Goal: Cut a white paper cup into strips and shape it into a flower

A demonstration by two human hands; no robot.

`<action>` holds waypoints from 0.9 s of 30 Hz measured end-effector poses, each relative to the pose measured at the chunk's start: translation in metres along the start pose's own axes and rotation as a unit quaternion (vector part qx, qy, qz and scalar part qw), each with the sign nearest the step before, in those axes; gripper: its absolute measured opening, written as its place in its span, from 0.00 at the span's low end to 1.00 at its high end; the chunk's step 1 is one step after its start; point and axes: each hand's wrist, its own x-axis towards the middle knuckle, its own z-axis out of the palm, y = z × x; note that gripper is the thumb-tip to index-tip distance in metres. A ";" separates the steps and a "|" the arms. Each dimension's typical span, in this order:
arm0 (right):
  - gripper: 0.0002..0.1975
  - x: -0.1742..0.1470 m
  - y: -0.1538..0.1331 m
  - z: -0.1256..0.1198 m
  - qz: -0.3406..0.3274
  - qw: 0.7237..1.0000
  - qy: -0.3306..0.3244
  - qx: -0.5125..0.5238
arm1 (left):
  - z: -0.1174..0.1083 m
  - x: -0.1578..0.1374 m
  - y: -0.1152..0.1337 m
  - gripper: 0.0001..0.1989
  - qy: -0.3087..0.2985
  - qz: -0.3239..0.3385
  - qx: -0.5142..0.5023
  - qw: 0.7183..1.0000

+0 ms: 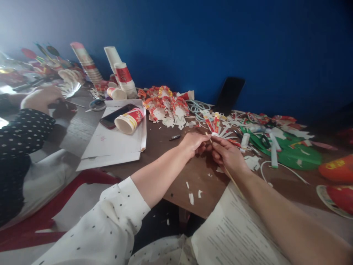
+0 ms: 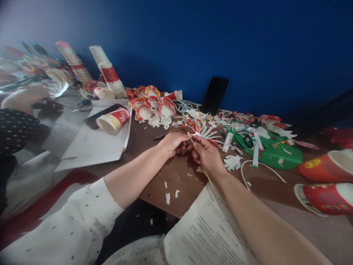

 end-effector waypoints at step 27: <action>0.20 -0.001 0.002 0.001 -0.012 0.999 -0.016 -0.028 | 0.002 0.006 -0.006 0.12 -0.014 0.020 -0.046 0.999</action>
